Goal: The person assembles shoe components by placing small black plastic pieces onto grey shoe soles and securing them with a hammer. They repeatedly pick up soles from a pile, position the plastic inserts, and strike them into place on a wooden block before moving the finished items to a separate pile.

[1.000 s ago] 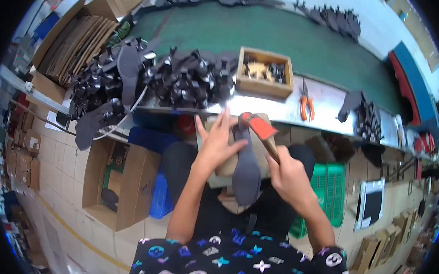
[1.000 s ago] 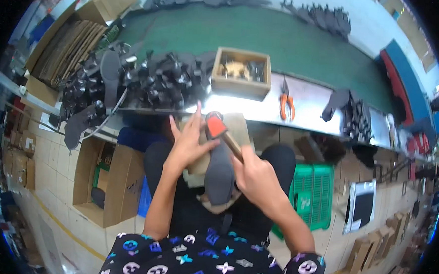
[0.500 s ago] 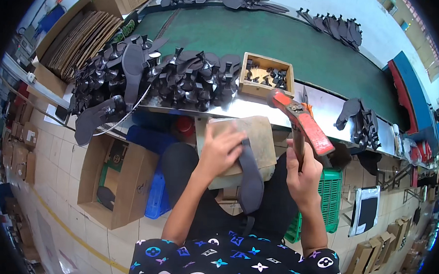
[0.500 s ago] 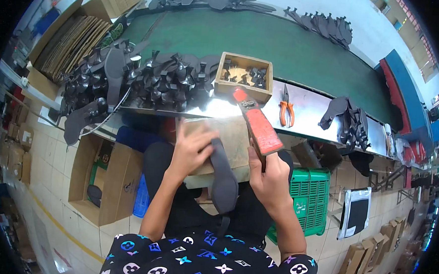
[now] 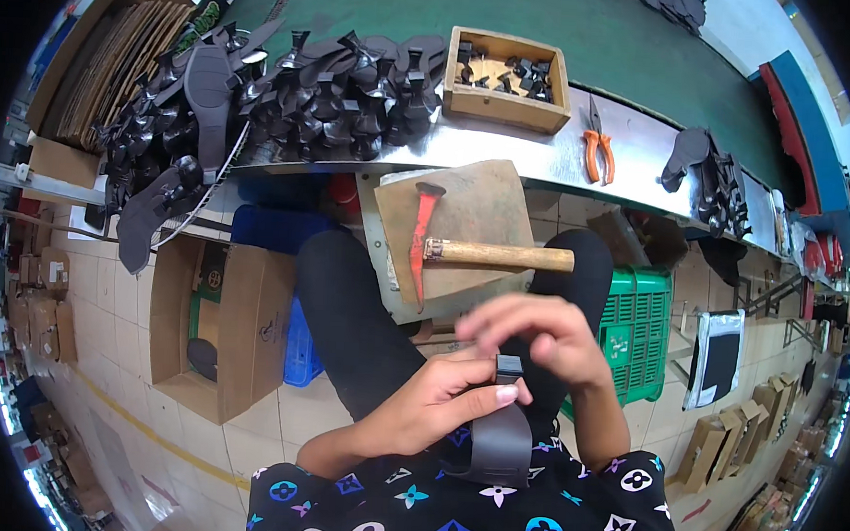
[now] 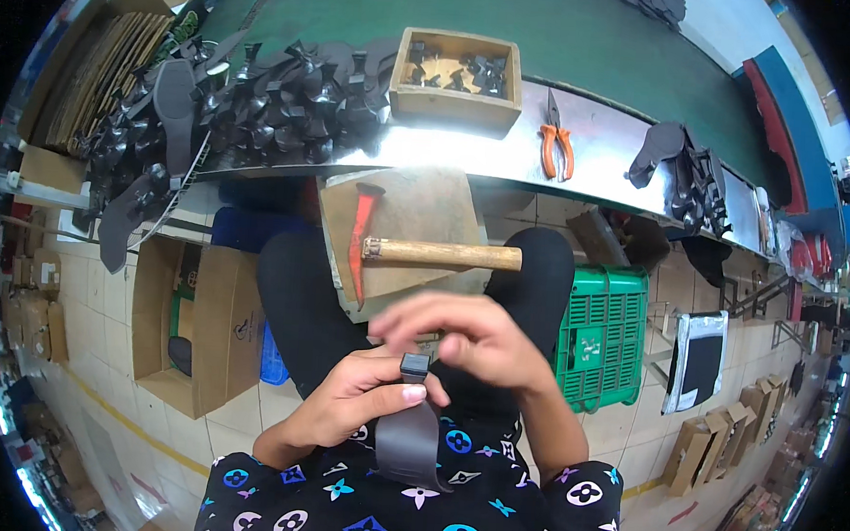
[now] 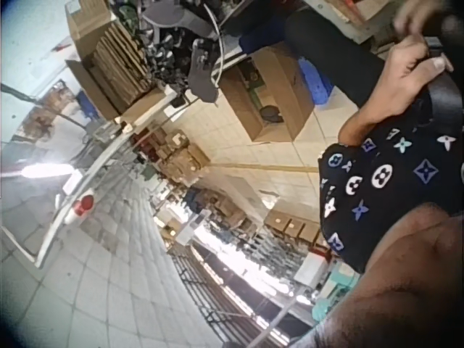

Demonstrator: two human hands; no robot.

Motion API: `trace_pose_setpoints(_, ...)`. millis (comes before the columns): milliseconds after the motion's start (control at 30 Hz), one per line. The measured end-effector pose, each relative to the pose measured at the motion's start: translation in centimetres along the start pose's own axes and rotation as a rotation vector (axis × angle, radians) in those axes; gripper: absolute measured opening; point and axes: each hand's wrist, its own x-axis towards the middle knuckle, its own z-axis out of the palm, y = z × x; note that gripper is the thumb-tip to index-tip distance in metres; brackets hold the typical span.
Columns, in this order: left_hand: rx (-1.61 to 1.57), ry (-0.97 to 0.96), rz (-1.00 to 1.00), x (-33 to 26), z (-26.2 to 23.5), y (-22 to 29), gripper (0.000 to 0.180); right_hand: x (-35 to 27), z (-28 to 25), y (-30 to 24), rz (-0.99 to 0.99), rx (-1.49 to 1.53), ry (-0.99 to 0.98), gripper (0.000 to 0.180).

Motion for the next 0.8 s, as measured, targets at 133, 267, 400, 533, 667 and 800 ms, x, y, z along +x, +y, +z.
trace_pose_setpoints(133,-0.146,-0.136,-0.106,0.4,0.6,-0.2,0.035,-1.4,3.1,1.0,0.0,0.224,0.173,0.052)
trace_pose_setpoints(267,-0.446,-0.342,-0.146,1.2,0.9,-1.5,0.03,-2.0,3.6,1.2,-0.053,0.316,0.167,0.054)
trace_pose_setpoints(400,-0.277,-0.355,-0.18,0.6,1.0,-0.6,0.031,-2.3,3.6,-0.1,-0.021,0.291,0.131,0.055)
trace_pose_setpoints(533,-0.079,-0.409,-0.126,0.6,1.3,0.1,0.033,-2.6,4.5,-0.5,-0.084,0.322,0.136,0.056)
trace_pose_setpoints(667,0.083,-0.379,0.085,0.4,1.7,-0.4,0.023,-2.8,3.9,-0.8,-0.135,0.213,0.072,0.055)
trace_pose_setpoints(800,-0.03,-0.38,-0.073,0.7,1.5,0.6,0.023,-3.6,4.5,0.0,-0.129,0.298,0.166,0.046)
